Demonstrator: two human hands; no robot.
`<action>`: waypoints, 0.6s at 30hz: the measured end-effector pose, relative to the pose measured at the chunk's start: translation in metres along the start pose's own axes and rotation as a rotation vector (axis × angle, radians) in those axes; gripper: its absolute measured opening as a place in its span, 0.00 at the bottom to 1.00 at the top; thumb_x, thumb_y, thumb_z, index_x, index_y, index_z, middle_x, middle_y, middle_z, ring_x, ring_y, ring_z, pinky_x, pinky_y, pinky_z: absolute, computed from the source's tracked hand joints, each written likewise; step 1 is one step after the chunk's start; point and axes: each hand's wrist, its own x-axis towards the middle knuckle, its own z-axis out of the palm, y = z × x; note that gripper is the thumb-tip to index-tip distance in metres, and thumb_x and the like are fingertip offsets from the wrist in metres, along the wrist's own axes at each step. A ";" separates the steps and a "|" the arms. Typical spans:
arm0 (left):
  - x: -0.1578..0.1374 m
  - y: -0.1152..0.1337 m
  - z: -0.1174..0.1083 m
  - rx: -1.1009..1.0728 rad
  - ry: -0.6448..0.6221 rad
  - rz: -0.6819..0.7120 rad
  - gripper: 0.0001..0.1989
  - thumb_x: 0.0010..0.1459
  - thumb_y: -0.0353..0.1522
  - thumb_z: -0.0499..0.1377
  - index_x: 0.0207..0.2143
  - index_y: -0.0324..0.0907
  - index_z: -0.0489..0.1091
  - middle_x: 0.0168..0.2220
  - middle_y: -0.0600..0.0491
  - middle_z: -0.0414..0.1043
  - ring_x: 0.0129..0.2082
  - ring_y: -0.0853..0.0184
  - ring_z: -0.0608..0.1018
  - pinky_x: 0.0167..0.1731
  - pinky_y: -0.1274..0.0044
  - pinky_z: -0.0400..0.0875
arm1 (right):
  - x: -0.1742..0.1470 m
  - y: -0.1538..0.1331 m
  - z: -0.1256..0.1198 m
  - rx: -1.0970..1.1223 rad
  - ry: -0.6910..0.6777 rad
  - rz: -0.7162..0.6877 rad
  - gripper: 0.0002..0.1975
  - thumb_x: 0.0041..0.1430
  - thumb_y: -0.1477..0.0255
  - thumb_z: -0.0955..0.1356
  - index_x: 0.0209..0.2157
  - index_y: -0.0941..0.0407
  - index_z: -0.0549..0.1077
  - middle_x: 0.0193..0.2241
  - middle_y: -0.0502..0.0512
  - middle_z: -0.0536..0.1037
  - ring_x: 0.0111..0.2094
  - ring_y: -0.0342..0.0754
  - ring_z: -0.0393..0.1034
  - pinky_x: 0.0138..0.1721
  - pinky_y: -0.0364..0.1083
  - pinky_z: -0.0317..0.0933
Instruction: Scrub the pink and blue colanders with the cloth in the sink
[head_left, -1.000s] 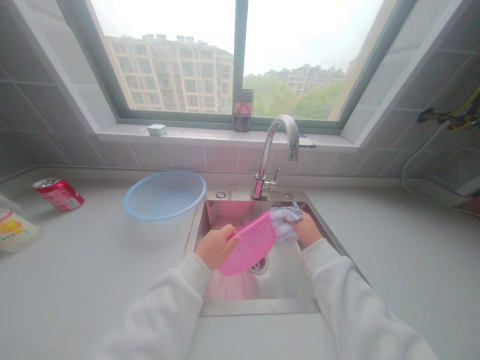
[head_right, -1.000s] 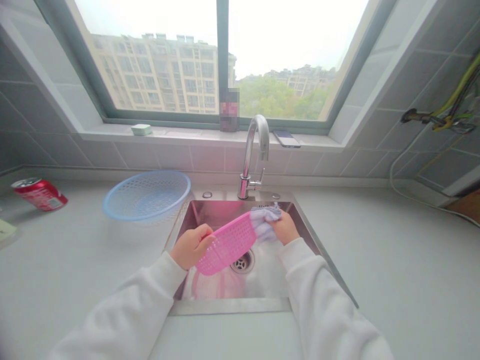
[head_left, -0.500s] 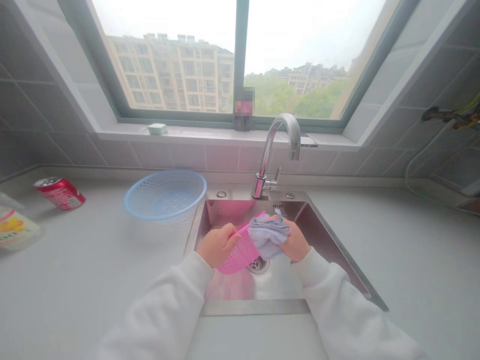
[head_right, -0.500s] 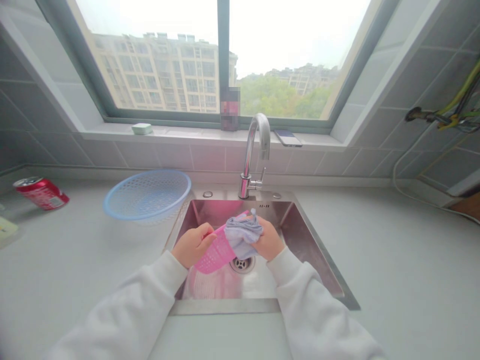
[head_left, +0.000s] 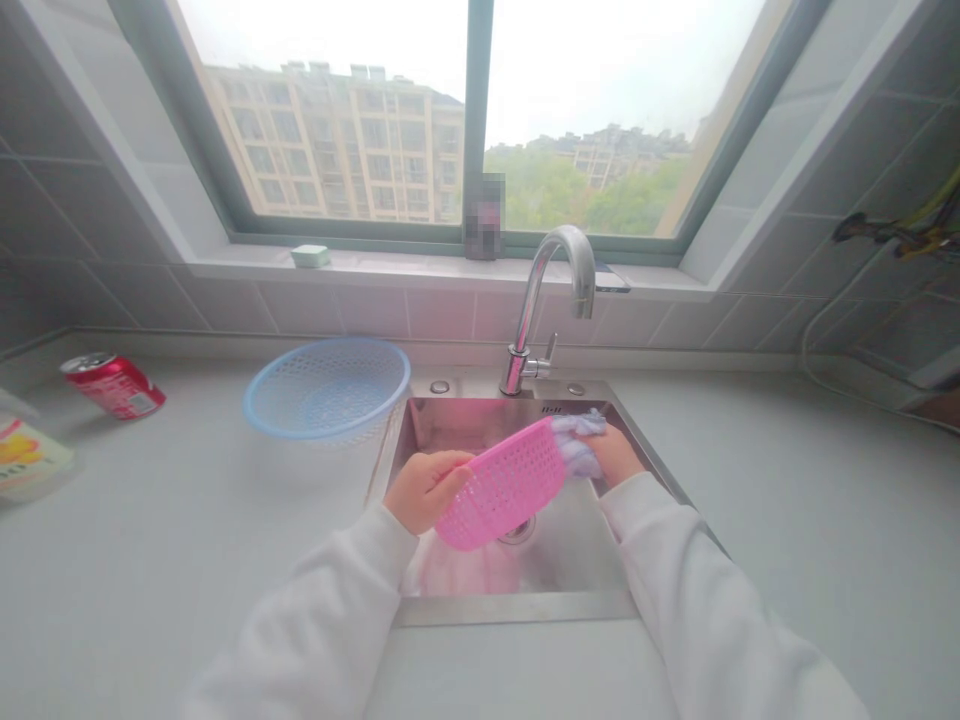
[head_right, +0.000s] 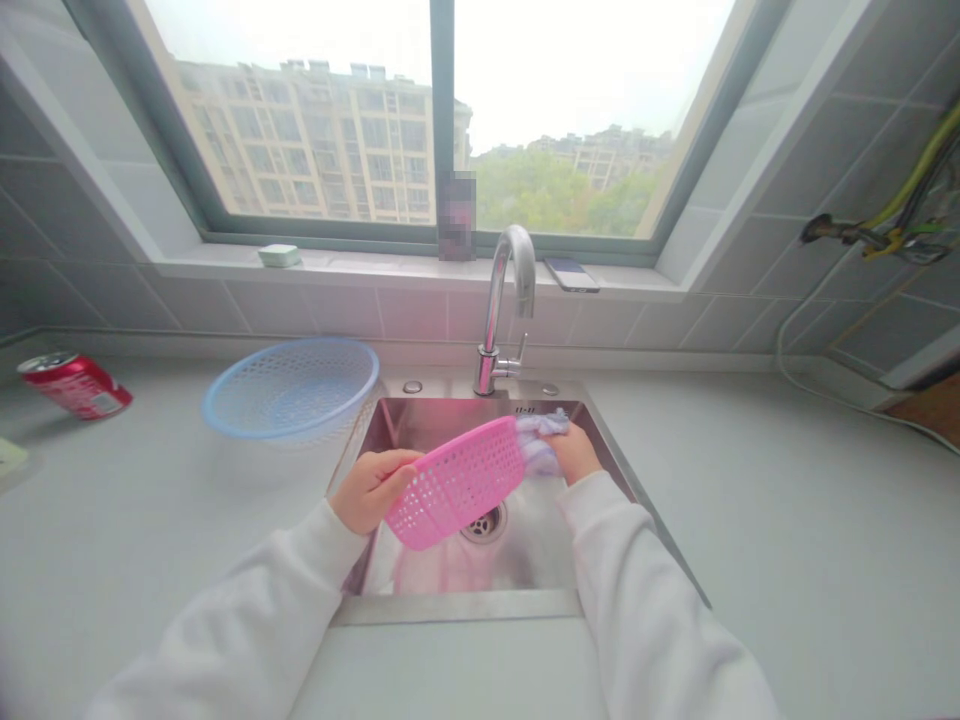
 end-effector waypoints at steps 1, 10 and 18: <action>0.000 0.001 0.000 -0.060 -0.020 0.010 0.24 0.67 0.45 0.53 0.44 0.38 0.81 0.40 0.45 0.85 0.37 0.59 0.82 0.37 0.74 0.71 | 0.000 0.001 0.000 -0.006 0.009 0.033 0.05 0.46 0.69 0.76 0.27 0.50 0.79 0.33 0.55 0.87 0.42 0.61 0.82 0.53 0.60 0.74; 0.006 -0.002 0.001 -0.291 -0.121 -0.199 0.18 0.57 0.44 0.62 0.40 0.38 0.78 0.33 0.50 0.79 0.32 0.64 0.76 0.33 0.75 0.69 | -0.004 -0.005 0.000 0.008 0.057 0.154 0.10 0.43 0.70 0.76 0.32 0.52 0.81 0.37 0.57 0.87 0.46 0.63 0.82 0.55 0.61 0.72; 0.013 -0.014 0.011 -0.137 0.119 -0.309 0.20 0.57 0.50 0.56 0.24 0.45 0.60 0.19 0.60 0.60 0.20 0.70 0.63 0.24 0.77 0.56 | -0.013 -0.016 0.011 0.127 0.008 0.103 0.15 0.42 0.66 0.77 0.35 0.53 0.82 0.39 0.57 0.87 0.47 0.62 0.81 0.57 0.62 0.70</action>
